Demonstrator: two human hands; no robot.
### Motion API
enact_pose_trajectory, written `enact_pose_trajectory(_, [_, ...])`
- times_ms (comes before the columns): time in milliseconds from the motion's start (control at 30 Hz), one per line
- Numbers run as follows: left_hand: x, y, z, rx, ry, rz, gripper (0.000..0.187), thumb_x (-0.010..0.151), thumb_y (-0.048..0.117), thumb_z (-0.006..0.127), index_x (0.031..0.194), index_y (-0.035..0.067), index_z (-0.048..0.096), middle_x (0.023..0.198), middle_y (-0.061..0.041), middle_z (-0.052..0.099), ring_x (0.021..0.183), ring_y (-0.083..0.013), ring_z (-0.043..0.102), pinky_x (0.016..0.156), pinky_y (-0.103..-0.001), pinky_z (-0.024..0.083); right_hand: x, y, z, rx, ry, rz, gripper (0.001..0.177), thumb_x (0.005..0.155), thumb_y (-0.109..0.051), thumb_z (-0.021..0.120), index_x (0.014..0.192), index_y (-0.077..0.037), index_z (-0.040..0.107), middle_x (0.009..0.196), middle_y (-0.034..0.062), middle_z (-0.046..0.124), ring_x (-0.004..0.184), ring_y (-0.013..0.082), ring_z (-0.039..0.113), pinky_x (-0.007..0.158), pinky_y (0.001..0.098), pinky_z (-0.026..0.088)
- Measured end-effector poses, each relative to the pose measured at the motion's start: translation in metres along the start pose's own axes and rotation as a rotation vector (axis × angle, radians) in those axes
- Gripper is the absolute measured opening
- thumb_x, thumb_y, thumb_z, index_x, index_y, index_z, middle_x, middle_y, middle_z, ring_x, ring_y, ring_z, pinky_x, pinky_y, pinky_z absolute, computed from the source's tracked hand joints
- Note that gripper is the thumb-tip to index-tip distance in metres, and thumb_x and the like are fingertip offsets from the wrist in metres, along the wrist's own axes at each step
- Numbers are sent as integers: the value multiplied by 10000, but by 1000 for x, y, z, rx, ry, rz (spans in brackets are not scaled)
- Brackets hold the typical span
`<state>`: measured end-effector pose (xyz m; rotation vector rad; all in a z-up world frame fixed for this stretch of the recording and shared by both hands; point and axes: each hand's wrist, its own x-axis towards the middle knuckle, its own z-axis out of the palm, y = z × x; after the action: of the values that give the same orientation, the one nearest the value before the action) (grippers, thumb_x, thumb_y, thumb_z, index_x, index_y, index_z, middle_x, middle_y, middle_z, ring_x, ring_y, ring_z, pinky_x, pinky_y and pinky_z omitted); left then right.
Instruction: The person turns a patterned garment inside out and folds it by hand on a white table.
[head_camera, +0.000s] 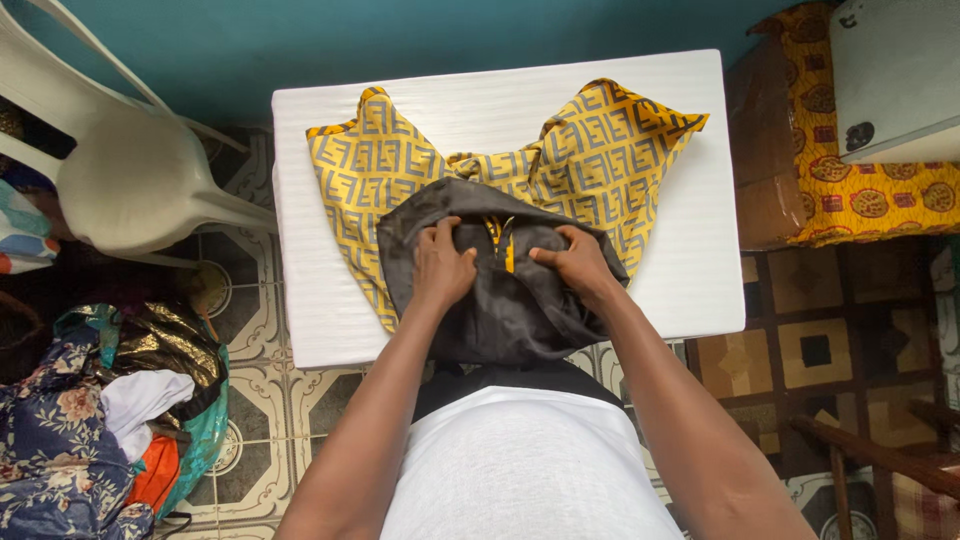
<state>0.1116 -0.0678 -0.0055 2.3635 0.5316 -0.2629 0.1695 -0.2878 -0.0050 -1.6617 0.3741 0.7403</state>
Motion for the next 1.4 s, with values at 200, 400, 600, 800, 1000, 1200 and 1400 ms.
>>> enact_pose_trajectory(200, [-2, -15, -20, 164, -212, -71, 1075, 718, 373, 897, 1579, 200, 277, 1546, -178, 405, 1405, -403, 362, 1110, -533, 348, -56, -5, -11, -75, -372, -134, 227, 765, 41, 782, 965, 4, 680, 1169, 192, 711, 990, 179, 705, 839, 275, 563])
enact_pose_trajectory(400, [-6, -29, -26, -94, -250, -61, 600, 778, 290, 784, 1330, 112, 634, 1344, -125, 652, 1262, -309, 597, 1050, -422, 462, -97, -5, -32, -87, -426, -196, 150, 778, 7, 795, 882, -36, 696, 1202, 152, 750, 1067, 220, 716, 929, 318, 565])
enact_pose_trajectory(600, [-31, -13, -68, -395, -369, 68, 532, 783, 273, 741, 1255, 46, 647, 1113, -88, 730, 1018, -196, 676, 900, -325, 516, -124, -53, -40, -273, 90, 49, 448, 786, -110, 794, 1197, -199, 639, 1025, 88, 726, 851, 173, 736, 751, 301, 603])
enact_pose_trajectory(800, [-65, 36, -118, -180, -585, -149, 558, 917, 555, 632, 1124, 63, 792, 806, -109, 681, 713, -174, 572, 636, -342, 447, -134, -74, -55, -487, -24, -47, 318, 833, 11, 694, 1146, -44, 715, 899, 163, 711, 759, 218, 615, 688, 310, 479])
enact_pose_trajectory(1000, [-62, 54, -167, -450, -136, 209, 399, 948, 374, 679, 1139, 38, 778, 866, -42, 759, 764, -103, 679, 699, -269, 548, -139, -112, -60, -239, -45, -393, 411, 785, 91, 571, 1118, -61, 759, 1052, 87, 758, 948, 145, 704, 900, 279, 587])
enact_pose_trajectory(1200, [-53, 116, -254, -891, 15, 547, 223, 1043, 139, 686, 1190, -22, 735, 994, -22, 726, 859, -53, 609, 773, -220, 498, -172, -227, -76, 295, -280, -886, 377, 961, 75, 647, 1329, -4, 663, 1379, 139, 679, 1299, 213, 650, 1158, 362, 543])
enact_pose_trajectory(1400, [-69, 175, -336, -966, 11, 777, 190, 1029, 136, 586, 1154, 18, 667, 1044, -19, 722, 987, -84, 641, 940, -231, 528, -206, -307, -71, 141, -170, -1225, 363, 1015, 77, 669, 1362, -31, 651, 1183, 143, 718, 1080, 181, 726, 1001, 305, 617])
